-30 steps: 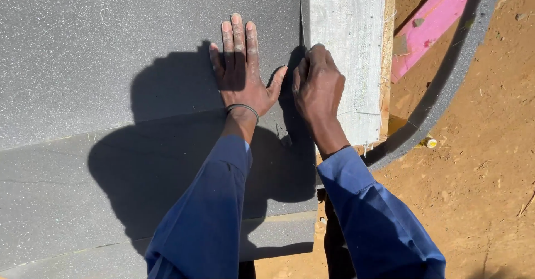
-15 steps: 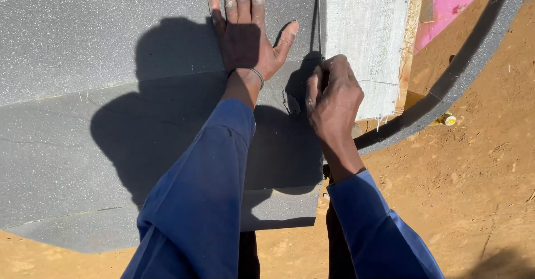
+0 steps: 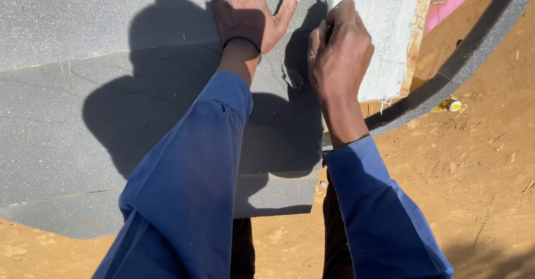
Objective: Trimming and pressing foam onto a wooden furniture frame using a blade and manual pressure.
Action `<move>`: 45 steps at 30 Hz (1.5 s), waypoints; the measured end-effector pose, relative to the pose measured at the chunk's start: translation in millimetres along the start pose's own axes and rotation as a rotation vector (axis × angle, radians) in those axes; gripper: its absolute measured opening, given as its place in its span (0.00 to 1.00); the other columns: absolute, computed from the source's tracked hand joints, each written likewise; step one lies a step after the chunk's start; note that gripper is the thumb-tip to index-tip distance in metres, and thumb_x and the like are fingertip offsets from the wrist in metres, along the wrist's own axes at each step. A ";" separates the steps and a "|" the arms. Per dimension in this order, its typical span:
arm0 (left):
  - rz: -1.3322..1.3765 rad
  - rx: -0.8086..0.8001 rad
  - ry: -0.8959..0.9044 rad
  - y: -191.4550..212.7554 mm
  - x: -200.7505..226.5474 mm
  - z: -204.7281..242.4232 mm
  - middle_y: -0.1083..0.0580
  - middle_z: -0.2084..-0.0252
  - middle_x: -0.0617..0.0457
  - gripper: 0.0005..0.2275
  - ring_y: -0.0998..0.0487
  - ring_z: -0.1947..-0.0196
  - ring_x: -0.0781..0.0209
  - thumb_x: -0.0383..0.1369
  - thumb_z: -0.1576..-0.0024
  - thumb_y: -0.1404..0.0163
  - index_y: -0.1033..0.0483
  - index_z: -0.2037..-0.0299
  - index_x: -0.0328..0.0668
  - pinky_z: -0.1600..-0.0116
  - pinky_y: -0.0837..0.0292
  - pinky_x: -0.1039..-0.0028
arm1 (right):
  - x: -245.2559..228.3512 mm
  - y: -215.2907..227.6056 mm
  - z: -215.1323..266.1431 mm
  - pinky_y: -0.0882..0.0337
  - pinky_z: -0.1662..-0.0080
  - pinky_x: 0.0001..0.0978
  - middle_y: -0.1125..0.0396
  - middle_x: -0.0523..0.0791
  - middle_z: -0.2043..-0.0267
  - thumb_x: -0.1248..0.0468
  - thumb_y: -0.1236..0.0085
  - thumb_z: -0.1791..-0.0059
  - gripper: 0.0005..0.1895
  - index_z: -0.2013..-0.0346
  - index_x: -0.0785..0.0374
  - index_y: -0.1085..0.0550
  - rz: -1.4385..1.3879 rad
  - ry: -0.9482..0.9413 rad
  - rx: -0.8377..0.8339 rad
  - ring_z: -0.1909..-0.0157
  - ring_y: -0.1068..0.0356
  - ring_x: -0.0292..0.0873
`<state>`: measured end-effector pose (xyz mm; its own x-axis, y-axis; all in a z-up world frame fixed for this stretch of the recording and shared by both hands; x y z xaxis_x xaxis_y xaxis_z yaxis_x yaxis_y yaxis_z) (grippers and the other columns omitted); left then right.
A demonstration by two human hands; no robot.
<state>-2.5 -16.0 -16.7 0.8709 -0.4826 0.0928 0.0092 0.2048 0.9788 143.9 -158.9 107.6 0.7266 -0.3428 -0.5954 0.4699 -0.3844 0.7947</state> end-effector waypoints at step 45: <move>0.078 -0.117 0.036 -1.9 -3.3 -1.5 0.56 -0.01 0.48 0.51 0.61 0.01 0.34 0.84 0.21 0.64 0.55 0.00 0.60 0.03 0.75 0.29 | 27.5 13.0 146.0 0.27 0.61 0.60 0.22 0.51 0.57 0.58 0.39 0.34 0.08 0.52 0.57 0.26 0.048 -0.423 -0.265 0.63 0.24 0.60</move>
<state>-4.6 -13.5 -19.2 0.8885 -0.4305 0.1591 -0.0040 0.3393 0.9407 96.8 -298.5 84.3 0.5094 -0.6937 -0.5093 0.5921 -0.1470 0.7924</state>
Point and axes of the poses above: each hand's wrist, its own z-axis away from the middle knuckle, its own y-axis out of the back of the hand, x = y × z, the point moved 9 cm from there along -z, towards the middle knuckle
